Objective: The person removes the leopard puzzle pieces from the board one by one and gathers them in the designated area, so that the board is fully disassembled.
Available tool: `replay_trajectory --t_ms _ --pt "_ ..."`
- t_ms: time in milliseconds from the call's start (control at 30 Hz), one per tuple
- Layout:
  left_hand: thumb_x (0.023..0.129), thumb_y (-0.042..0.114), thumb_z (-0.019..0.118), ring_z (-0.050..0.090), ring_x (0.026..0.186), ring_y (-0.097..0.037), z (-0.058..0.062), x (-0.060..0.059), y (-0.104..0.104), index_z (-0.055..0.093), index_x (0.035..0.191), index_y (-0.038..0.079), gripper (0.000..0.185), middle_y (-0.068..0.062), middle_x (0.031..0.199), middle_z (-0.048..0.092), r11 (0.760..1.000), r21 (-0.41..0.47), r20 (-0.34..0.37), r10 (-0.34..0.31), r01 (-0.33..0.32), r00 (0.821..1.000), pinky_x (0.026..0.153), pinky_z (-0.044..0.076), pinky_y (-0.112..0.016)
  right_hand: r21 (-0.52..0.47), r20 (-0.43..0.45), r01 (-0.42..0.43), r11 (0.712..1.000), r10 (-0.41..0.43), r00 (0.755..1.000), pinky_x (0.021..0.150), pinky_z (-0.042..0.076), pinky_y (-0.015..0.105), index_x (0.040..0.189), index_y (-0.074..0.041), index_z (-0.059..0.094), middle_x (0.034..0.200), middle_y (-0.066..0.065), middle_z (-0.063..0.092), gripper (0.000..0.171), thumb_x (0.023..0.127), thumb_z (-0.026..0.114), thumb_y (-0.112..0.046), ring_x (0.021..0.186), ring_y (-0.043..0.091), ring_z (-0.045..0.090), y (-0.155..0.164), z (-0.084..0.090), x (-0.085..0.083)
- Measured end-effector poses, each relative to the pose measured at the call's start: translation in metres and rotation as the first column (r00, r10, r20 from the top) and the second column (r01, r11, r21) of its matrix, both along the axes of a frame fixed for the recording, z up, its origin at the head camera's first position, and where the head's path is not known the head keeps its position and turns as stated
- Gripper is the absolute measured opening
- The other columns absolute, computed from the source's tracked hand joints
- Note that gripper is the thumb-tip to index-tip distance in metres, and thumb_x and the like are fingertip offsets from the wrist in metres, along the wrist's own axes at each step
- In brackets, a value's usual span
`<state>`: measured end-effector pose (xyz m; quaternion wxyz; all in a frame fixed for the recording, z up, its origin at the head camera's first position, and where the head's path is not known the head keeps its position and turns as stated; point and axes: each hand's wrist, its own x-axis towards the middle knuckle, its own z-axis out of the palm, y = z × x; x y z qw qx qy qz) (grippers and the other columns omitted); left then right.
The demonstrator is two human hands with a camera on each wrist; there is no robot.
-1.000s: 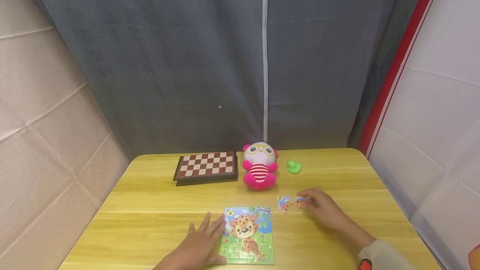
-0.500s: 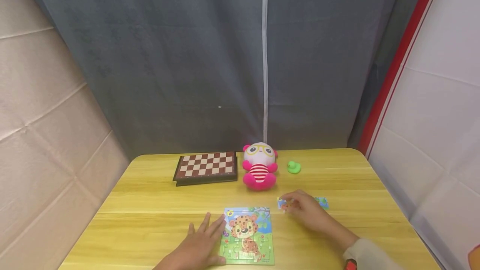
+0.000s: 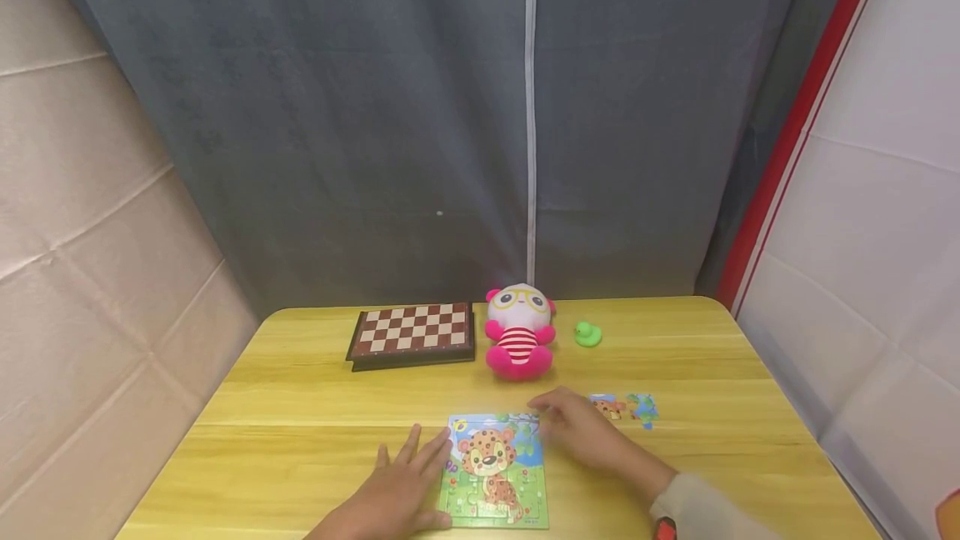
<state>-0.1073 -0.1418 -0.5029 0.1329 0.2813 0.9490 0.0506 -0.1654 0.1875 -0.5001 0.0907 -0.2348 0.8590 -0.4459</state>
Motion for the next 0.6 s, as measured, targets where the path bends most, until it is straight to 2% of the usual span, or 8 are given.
replay_trajectory --t_ms 233,400,600 --pt "0.079 0.077 0.045 0.011 0.146 -0.046 0.001 0.001 0.001 0.024 0.156 0.02 0.098 0.003 0.164 0.01 1.0 -0.005 0.008 0.011 -0.01 1.0 0.096 0.022 -0.081 0.009 0.033 -0.023 1.0 0.022 0.999 0.075 0.046 0.022 0.126 -0.01 0.063 0.111 0.002 0.06 0.033 0.094 0.066 -0.017 0.092 0.017 0.053 -0.021 -0.002 0.0" --pt "0.079 0.077 0.045 0.01 0.146 -0.045 0.001 0.001 0.002 0.025 0.156 0.02 0.098 0.003 0.164 0.009 1.0 -0.013 0.005 0.017 -0.017 1.0 0.097 0.022 -0.08 0.008 0.033 -0.046 0.999 0.045 0.998 0.071 0.046 0.022 0.124 -0.009 0.064 0.102 0.003 0.059 0.032 0.093 0.067 -0.017 0.087 0.013 0.052 -0.037 -0.004 0.004" --pt "0.079 0.077 0.046 0.01 0.146 -0.045 0.003 0.001 0.002 0.025 0.156 0.02 0.098 0.004 0.164 0.009 1.0 -0.015 0.017 0.023 -0.023 1.0 0.098 0.021 -0.08 -0.006 0.05 -0.069 0.998 0.07 0.996 0.078 0.05 0.023 0.124 -0.008 0.064 0.103 -0.001 0.06 0.035 0.091 0.069 -0.018 0.09 0.011 0.055 -0.053 -0.009 0.005"
